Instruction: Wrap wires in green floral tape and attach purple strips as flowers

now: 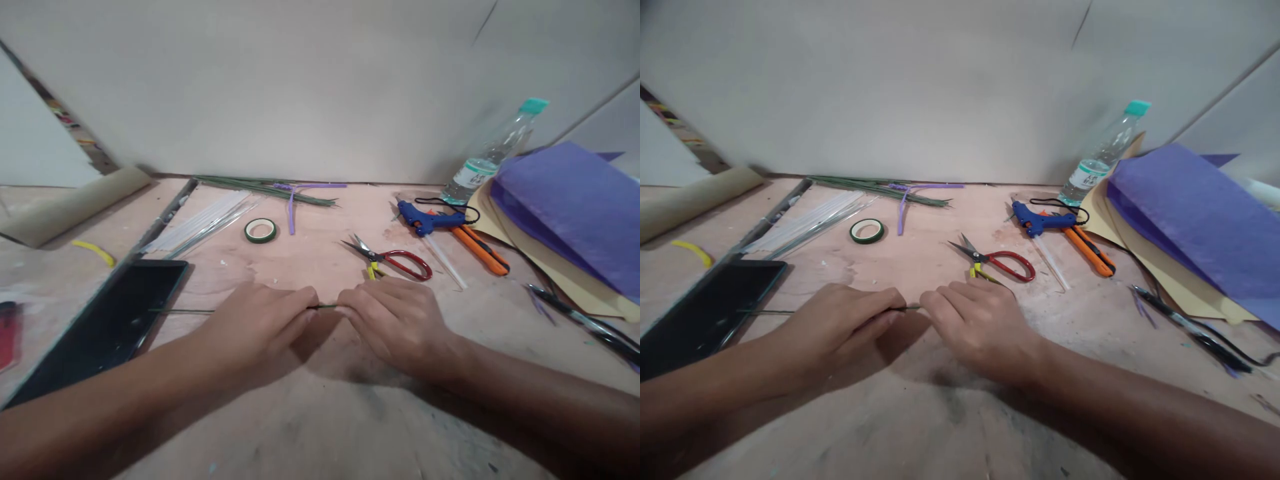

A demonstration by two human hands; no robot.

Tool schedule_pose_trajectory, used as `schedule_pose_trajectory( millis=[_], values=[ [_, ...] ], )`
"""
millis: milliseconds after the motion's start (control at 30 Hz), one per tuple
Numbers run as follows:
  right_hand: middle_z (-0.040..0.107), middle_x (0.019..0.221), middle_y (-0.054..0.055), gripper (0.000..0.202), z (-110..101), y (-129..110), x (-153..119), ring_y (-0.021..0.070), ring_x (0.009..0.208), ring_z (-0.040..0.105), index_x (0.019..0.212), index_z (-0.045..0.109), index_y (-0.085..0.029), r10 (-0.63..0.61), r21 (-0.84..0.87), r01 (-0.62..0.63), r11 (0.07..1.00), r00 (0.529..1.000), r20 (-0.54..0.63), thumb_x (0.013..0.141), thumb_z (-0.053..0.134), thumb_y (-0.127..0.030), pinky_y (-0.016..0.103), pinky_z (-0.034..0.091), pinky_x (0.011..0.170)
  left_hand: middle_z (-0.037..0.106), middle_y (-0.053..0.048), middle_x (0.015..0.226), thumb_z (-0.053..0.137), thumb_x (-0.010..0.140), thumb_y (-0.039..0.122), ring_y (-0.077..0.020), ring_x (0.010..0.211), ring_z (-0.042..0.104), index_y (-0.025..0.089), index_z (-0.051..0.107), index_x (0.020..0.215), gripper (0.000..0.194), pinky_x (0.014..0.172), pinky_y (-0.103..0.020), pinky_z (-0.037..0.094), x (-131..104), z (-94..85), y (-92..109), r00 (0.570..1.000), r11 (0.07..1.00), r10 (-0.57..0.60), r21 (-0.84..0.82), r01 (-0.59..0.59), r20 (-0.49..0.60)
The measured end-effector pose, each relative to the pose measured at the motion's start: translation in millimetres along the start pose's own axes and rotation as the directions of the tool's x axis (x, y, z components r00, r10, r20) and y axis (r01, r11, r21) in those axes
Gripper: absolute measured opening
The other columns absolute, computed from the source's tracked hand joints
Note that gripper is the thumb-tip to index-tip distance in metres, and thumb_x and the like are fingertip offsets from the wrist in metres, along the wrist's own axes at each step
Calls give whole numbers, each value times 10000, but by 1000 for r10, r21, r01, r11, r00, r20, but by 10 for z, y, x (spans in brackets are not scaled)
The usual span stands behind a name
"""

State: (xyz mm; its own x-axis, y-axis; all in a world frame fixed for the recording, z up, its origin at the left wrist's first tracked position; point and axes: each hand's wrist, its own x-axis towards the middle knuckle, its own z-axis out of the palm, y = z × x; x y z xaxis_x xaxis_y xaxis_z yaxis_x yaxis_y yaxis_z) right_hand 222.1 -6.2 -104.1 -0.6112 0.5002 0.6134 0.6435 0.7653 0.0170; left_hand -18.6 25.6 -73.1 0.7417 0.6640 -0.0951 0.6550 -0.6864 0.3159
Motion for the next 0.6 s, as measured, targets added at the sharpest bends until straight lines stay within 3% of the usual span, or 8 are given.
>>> schedule_pose_trajectory(
  millis=[100, 333, 467, 600],
  values=[
    [714, 756, 17, 258, 4, -34, 1, 169, 694, 642, 929, 675, -166, 33, -6, -33, 999, 999, 30, 1089, 473, -158, 330, 438, 655, 694, -26, 688, 425, 1000, 232, -217, 609, 641, 213, 578, 857, 210, 563, -297, 249, -15, 30, 0, 1000, 997, -10, 83, 11, -10],
    [648, 628, -6, 390, 5, -42, 6, 157, 562, 566, 778, 636, -190, 51, -2, -50, 999, 998, 38, 1104, 423, -177, 337, 360, 566, 656, -3, 657, 422, 982, 104, -209, 570, 577, 224, 602, 838, 260, 567, -324, 223, -82, 40, 6, 986, 971, 138, 211, -116, -97],
    [707, 719, 13, 256, -14, -29, 23, 176, 660, 619, 889, 699, -157, 1, 20, -1, 1000, 1000, -1, 1055, 507, -126, 345, 415, 623, 660, -35, 657, 474, 957, 159, -239, 577, 569, 207, 633, 822, 214, 578, -344, 244, -72, 53, 48, 993, 969, 86, 240, -63, -85],
    [748, 866, 62, 199, -61, -51, 60, 214, 774, 619, 948, 731, -139, -60, 45, 61, 997, 998, -22, 1016, 545, -153, 380, 427, 663, 702, -103, 823, 462, 934, 141, -298, 792, 607, 169, 692, 903, 234, 709, -410, 370, -47, 43, 26, 973, 964, 96, 262, -39, -209]
  ],
)
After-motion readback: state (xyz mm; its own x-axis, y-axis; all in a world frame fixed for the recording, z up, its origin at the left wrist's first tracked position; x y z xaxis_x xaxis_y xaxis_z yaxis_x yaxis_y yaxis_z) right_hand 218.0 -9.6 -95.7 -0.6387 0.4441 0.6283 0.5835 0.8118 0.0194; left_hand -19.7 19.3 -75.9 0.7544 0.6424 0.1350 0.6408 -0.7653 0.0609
